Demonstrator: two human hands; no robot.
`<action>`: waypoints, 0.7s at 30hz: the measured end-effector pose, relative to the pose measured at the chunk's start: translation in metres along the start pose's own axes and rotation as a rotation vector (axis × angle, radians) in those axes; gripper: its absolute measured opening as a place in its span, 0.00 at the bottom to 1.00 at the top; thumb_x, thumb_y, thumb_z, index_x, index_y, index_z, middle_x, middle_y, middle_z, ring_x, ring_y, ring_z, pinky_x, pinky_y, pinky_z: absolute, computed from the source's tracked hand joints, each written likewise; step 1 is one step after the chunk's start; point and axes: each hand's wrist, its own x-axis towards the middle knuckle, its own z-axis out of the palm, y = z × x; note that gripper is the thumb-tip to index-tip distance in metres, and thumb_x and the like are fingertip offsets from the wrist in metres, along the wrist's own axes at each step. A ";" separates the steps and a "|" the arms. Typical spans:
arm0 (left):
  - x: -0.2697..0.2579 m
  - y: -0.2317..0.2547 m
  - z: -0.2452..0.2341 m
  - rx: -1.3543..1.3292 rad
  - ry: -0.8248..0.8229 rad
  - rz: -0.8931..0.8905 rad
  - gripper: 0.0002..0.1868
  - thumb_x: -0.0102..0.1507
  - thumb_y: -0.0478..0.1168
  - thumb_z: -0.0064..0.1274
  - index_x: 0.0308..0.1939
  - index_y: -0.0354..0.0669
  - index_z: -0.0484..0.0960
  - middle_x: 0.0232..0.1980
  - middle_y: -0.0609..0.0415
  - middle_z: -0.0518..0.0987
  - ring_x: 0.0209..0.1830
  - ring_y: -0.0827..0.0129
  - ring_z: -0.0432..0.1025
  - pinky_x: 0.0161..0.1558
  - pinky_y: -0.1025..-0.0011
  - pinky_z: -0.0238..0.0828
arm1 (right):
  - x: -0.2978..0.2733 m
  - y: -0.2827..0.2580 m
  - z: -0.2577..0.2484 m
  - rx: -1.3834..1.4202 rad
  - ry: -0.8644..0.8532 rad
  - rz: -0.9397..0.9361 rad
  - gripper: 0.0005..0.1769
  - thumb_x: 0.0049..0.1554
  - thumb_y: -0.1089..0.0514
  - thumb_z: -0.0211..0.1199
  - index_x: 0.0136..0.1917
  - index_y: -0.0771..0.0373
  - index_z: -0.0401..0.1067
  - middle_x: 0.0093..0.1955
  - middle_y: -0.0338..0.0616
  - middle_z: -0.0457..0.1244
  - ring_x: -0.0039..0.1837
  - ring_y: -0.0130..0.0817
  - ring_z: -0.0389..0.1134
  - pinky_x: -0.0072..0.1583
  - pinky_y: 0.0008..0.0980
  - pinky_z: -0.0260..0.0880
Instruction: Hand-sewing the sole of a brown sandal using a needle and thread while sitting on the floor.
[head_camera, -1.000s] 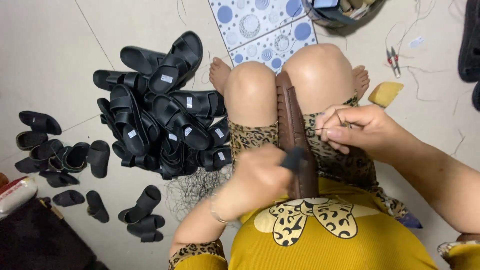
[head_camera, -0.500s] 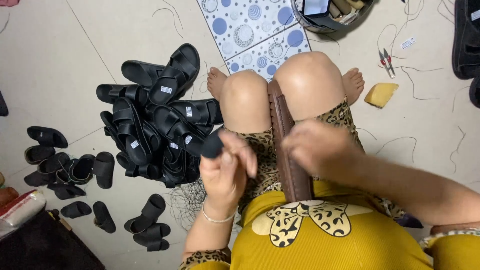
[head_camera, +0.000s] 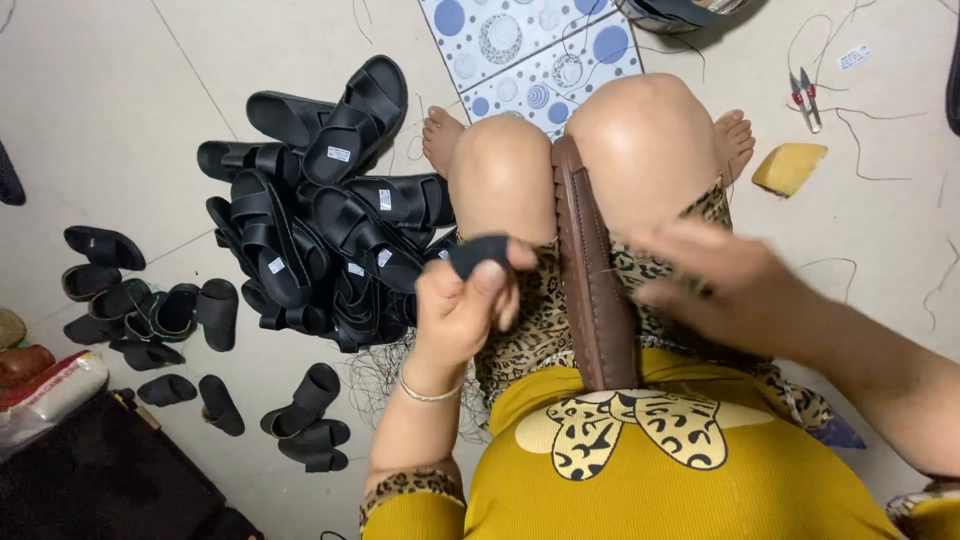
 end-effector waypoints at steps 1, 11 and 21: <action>0.012 0.008 0.000 0.417 0.164 0.306 0.12 0.75 0.38 0.40 0.43 0.35 0.76 0.26 0.49 0.73 0.15 0.71 0.70 0.21 0.80 0.69 | -0.002 -0.002 0.002 0.080 -0.090 -0.091 0.22 0.57 0.50 0.64 0.63 0.58 0.75 0.58 0.43 0.71 0.55 0.34 0.74 0.59 0.33 0.75; 0.097 0.014 -0.059 -0.598 0.259 0.315 0.17 0.77 0.45 0.35 0.48 0.40 0.77 0.23 0.63 0.51 0.19 0.76 0.45 0.23 0.77 0.42 | 0.058 -0.085 -0.020 1.365 -0.198 -0.420 0.21 0.70 0.54 0.44 0.36 0.65 0.60 0.32 0.44 0.55 0.33 0.32 0.52 0.39 0.34 0.57; 0.027 -0.034 -0.170 1.580 0.832 -0.262 0.24 0.71 0.53 0.54 0.35 0.33 0.78 0.42 0.38 0.76 0.38 0.40 0.73 0.39 0.46 0.69 | 0.034 0.001 -0.058 0.257 0.246 0.360 0.28 0.67 0.69 0.53 0.78 0.79 0.54 0.68 0.64 0.59 0.47 0.41 0.63 0.51 0.37 0.67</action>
